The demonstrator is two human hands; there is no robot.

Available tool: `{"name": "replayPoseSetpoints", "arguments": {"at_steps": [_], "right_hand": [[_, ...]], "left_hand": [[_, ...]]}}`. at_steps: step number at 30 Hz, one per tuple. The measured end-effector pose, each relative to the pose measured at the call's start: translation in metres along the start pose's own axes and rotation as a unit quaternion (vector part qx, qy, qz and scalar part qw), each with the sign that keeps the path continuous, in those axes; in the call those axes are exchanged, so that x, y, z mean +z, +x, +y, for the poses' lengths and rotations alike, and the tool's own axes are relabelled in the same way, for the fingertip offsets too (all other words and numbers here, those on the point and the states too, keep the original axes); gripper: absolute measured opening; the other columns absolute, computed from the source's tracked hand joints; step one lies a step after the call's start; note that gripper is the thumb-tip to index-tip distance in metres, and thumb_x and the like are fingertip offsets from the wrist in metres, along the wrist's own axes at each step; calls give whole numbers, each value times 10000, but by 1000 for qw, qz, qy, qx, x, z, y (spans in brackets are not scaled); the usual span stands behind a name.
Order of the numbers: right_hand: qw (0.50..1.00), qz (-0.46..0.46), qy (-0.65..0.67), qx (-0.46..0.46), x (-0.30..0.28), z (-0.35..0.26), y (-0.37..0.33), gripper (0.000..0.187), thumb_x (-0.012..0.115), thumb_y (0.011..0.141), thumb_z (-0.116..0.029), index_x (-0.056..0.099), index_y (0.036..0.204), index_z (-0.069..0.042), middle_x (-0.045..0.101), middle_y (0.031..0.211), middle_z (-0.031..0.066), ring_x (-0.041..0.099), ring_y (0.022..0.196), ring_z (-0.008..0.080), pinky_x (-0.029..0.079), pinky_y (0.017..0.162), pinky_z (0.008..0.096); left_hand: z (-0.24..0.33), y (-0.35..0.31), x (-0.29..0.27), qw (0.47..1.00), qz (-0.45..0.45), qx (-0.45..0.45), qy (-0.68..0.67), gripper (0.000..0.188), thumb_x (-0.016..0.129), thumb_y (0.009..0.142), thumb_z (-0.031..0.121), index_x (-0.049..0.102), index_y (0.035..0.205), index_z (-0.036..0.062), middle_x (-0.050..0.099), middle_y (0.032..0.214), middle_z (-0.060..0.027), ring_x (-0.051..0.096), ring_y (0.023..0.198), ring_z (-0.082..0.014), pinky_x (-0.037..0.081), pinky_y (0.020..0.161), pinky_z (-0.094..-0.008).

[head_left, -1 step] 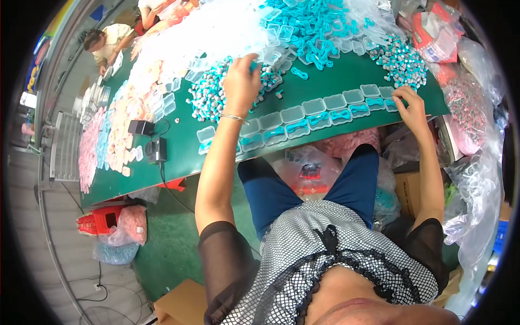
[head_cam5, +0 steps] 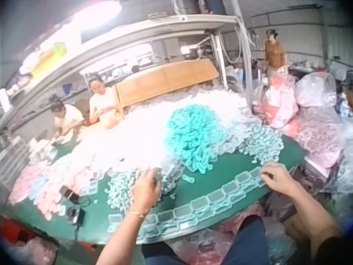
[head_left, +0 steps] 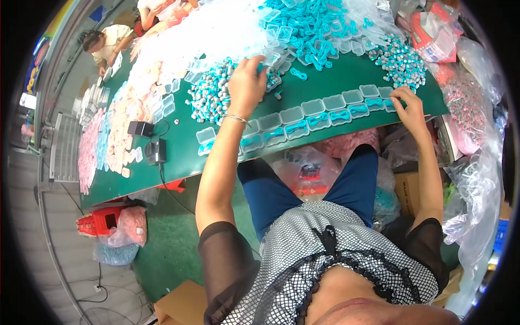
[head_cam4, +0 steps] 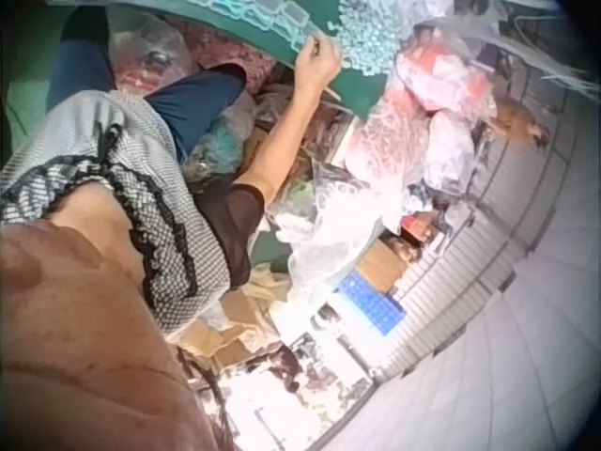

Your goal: Sorting small blue components and placing them into individual compartments of plastic trays.

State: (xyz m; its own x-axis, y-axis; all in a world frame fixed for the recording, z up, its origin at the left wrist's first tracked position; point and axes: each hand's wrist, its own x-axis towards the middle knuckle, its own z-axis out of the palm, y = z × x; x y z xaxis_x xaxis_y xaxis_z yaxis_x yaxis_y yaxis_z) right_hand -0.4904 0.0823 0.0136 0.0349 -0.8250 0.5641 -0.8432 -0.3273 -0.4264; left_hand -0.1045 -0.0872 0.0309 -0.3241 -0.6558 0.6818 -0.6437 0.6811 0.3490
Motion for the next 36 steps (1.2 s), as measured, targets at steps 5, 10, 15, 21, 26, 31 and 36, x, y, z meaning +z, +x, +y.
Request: {"name": "replayPoseSetpoints", "arguments": {"at_steps": [5, 10, 15, 21, 26, 31, 36], "right_hand": [[1000, -13, 20, 9, 5, -13, -3, 89, 628, 791, 1, 621, 879, 10, 609, 868, 123, 609, 779, 253, 483, 709, 325], [999, -33, 35, 14, 7, -19, -11, 77, 627, 796, -9, 621, 872, 6, 613, 879, 124, 612, 829, 280, 482, 734, 347], [999, -24, 35, 17, 2, -21, -25, 80, 632, 796, -8, 620, 873, 11, 612, 866, 123, 607, 808, 280, 478, 715, 350], [998, -6, 49, 41, -11, -20, -35, 77, 636, 792, 12, 621, 868, 14, 610, 855, 134, 609, 777, 278, 474, 686, 333], [997, 2, 61, 43, -4, -22, -37, 80, 636, 799, 11, 624, 877, 17, 610, 852, 134, 607, 768, 263, 471, 681, 318], [998, -12, 65, 20, 9, -39, -23, 79, 641, 797, 4, 624, 873, 16, 613, 852, 131, 613, 782, 265, 477, 694, 327], [998, -5, 56, 8, 10, -38, -23, 71, 646, 807, -27, 641, 870, 5, 629, 867, 124, 625, 798, 260, 488, 700, 328]], "left_hand": [[31, 19, 47, 996, -81, 24, -29, 230, 682, 789, 176, 641, 1013, 141, 607, 854, -101, 614, 786, -318, 502, 639, -423], [40, 55, 94, 994, -69, 87, 19, 247, 685, 784, 198, 639, 1022, 153, 603, 852, -96, 605, 814, -312, 503, 654, -430], [34, 78, 133, 992, -86, 86, 32, 327, 695, 771, 205, 625, 1088, 167, 601, 976, -133, 561, 970, -350, 498, 769, -439], [29, 72, 99, 985, -63, 155, -39, 353, 697, 766, 196, 627, 1109, 148, 586, 1113, -145, 518, 1056, -364, 469, 856, -429], [10, 23, 26, 976, -208, 33, 54, 134, 670, 760, 175, 693, 870, 102, 657, 787, -116, 638, 744, -318, 508, 665, -422], [2, -13, 18, 955, -283, -33, 86, 139, 667, 754, 184, 691, 865, 103, 666, 754, -122, 650, 732, -324, 514, 649, -433], [7, -29, 31, 949, -291, -45, 108, 156, 640, 751, 152, 688, 890, 100, 658, 842, -163, 650, 792, -348, 518, 694, -456]]}}
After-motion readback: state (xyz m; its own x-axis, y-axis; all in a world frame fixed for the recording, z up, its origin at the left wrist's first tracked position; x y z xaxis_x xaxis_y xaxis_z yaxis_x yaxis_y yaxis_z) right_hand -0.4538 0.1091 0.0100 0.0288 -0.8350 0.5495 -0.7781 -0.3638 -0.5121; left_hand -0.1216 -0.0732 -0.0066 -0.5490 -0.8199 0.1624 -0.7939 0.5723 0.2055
